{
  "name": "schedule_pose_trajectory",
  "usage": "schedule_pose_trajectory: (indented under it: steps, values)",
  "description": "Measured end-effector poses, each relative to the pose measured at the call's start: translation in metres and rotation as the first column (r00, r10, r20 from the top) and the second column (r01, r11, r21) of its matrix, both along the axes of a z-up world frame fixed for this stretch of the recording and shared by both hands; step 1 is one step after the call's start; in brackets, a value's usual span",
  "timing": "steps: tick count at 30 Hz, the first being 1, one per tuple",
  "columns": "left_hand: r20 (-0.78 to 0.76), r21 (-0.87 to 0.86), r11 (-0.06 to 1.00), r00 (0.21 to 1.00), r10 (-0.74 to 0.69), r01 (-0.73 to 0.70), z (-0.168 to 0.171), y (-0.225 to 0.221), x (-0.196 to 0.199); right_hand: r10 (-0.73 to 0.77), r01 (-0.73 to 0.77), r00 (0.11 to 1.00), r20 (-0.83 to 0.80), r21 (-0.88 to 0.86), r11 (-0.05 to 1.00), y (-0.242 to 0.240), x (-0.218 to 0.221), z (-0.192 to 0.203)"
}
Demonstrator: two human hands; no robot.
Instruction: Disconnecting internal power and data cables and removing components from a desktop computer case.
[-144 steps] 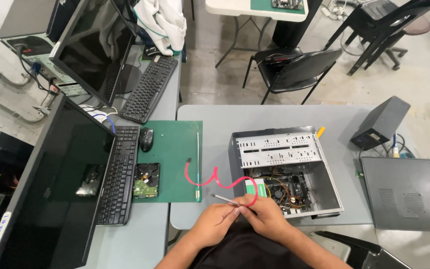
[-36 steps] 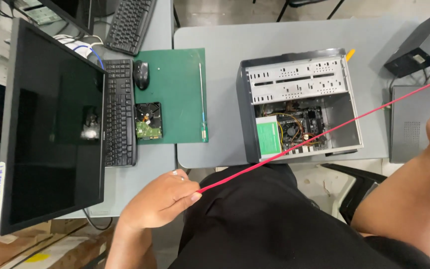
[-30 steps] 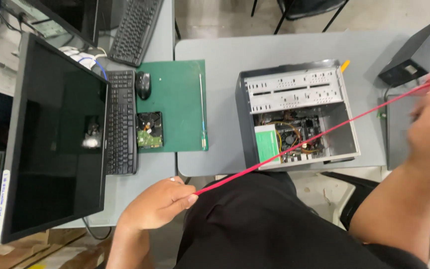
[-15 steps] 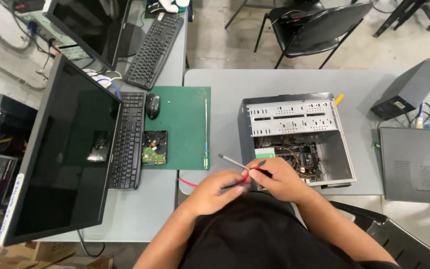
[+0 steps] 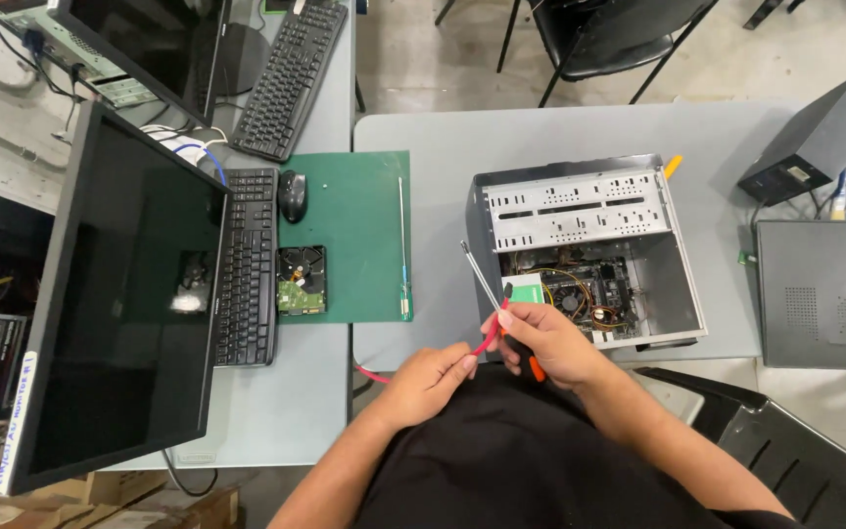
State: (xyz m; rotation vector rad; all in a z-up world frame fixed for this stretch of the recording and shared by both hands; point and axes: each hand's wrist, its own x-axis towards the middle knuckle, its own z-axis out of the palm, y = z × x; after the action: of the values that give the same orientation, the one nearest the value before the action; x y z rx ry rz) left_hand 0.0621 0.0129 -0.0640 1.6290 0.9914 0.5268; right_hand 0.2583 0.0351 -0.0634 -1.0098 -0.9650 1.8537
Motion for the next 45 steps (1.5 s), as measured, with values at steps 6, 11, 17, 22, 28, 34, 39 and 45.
schedule_pose_trajectory:
  steps: [6, 11, 17, 22, 28, 34, 39, 45]
  values:
    - [-0.014, -0.024, 1.0, 1.0, -0.02, 0.02, -0.005, 0.006, -0.001, -0.206, 0.206, 0.979, 0.005, -0.039, 0.978, 0.022, 0.028, -0.013]
    - [-0.065, -0.061, 0.998, 0.997, -0.033, 0.029, 0.006, 0.006, -0.012, -0.281, 0.282, 0.96, 0.011, -0.072, 0.957, 0.043, 0.066, -0.007]
    - [-0.337, 0.007, 0.997, 0.939, -0.065, 0.072, -0.033, -0.015, -0.05, -0.755, 0.738, 0.654, -0.05, -0.177, 0.651, 0.061, 0.127, 0.033]
    - [-0.018, -0.162, 0.91, 0.923, 0.385, -0.382, -0.031, -0.021, -0.07, -0.644, 0.649, 0.761, 0.081, -0.06, 0.759, 0.046, 0.115, 0.029]
    - [-0.108, -0.301, 0.667, 0.72, 0.686, -0.681, -0.117, 0.043, -0.069, -0.42, 0.443, 0.871, 0.255, -0.04, 0.895, 0.037, 0.059, -0.086]
    - [-0.192, -0.183, 0.62, 0.646, 0.739, -0.763, -0.143, 0.089, -0.064, -0.299, 0.322, 0.943, 0.148, -0.169, 0.931, 0.006, 0.032, -0.074]
    - [-0.171, -0.096, 0.673, 0.678, 0.715, -0.734, -0.158, 0.147, -0.074, -0.424, 0.454, 0.888, 0.18, -0.186, 0.871, -0.007, 0.061, -0.09]
    - [-0.419, 0.412, 0.771, 0.651, 0.633, -0.485, -0.218, 0.125, -0.06, -0.579, 0.608, 0.788, 0.209, -0.118, 0.785, -0.034, 0.087, -0.094]
